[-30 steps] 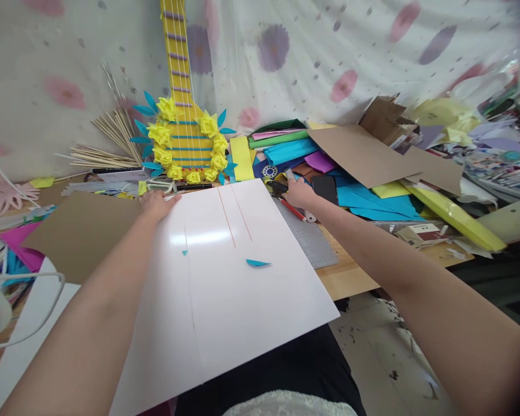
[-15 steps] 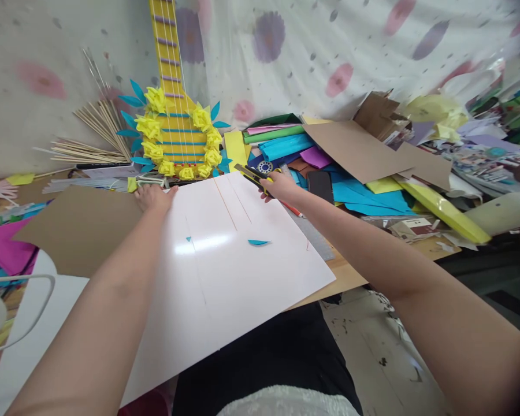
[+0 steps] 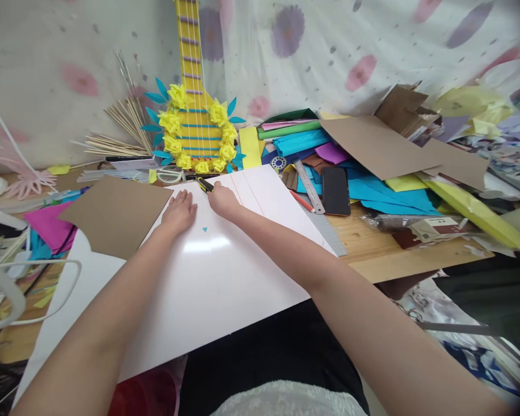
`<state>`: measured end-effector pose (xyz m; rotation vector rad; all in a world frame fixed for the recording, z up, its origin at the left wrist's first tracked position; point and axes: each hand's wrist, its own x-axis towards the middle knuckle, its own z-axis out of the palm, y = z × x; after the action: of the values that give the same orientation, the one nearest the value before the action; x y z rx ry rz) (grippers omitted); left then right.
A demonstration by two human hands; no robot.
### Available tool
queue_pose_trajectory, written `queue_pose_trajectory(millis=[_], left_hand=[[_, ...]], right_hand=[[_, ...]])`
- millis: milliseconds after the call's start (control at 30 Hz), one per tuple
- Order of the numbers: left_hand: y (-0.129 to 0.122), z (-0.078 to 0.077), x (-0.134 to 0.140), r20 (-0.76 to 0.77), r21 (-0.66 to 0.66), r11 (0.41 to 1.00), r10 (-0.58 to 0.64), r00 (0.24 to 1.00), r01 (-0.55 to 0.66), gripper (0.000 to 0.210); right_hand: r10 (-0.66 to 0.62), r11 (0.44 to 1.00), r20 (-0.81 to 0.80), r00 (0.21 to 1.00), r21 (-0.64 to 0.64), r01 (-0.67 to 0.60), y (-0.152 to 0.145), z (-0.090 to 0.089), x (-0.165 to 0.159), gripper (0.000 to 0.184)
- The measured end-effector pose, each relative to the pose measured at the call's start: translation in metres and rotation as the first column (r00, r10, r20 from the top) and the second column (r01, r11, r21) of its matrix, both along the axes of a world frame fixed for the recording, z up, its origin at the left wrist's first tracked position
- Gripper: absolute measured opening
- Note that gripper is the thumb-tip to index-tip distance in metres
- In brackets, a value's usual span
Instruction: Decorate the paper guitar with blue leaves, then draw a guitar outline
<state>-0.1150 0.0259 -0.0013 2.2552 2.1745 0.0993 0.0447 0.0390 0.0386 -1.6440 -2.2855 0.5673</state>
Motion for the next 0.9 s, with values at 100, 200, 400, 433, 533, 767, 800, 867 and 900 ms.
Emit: queue_pose_trajectory(millis=[100,200,400,433,533,767,800,867,900], left_hand=[[-0.007,-0.005,0.006,-0.008,-0.022,0.999,0.034,0.999,-0.034,0.057],[-0.007,-0.004,0.008,0.011,-0.037,0.997,0.063,0.998,-0.062,0.058],[-0.007,-0.003,0.008,0.036,-0.03,0.997,0.066,0.997,-0.065,0.058],[-0.007,-0.003,0.008,0.039,-0.028,0.998,0.066,0.997,-0.065,0.058],[-0.007,-0.004,0.007,0.045,-0.018,0.998,0.066,0.997,-0.066,0.058],[-0.005,-0.006,0.007,0.068,-0.016,0.997,0.071,0.995,-0.07,0.058],[-0.004,-0.006,0.007,0.072,-0.011,0.997,0.071,0.995,-0.07,0.058],[-0.004,-0.007,0.006,0.082,0.001,0.997,0.072,0.994,-0.072,0.057],[-0.004,-0.007,0.006,0.087,0.007,0.997,0.072,0.994,-0.073,0.056]], right_hand=[[-0.076,0.997,-0.062,0.995,-0.012,0.075,0.0,-0.005,-0.01,0.027],[-0.075,0.997,-0.054,0.996,-0.018,0.074,-0.003,-0.005,-0.013,0.03],[0.034,0.998,0.0,0.999,0.049,-0.034,-0.003,0.001,-0.013,0.044],[0.042,0.997,0.005,0.999,0.059,-0.042,-0.002,0.001,-0.014,0.045],[0.053,0.996,0.01,0.999,0.069,-0.054,0.0,0.003,-0.016,0.045],[0.052,0.998,0.017,0.998,0.021,-0.053,-0.005,0.014,-0.017,0.042],[0.049,0.999,0.016,0.999,0.014,-0.05,-0.006,0.016,-0.017,0.042],[0.045,0.999,0.017,0.999,-0.002,-0.045,-0.008,0.019,-0.019,0.04],[0.045,0.999,0.021,0.999,-0.01,-0.045,-0.008,0.021,-0.02,0.039]])
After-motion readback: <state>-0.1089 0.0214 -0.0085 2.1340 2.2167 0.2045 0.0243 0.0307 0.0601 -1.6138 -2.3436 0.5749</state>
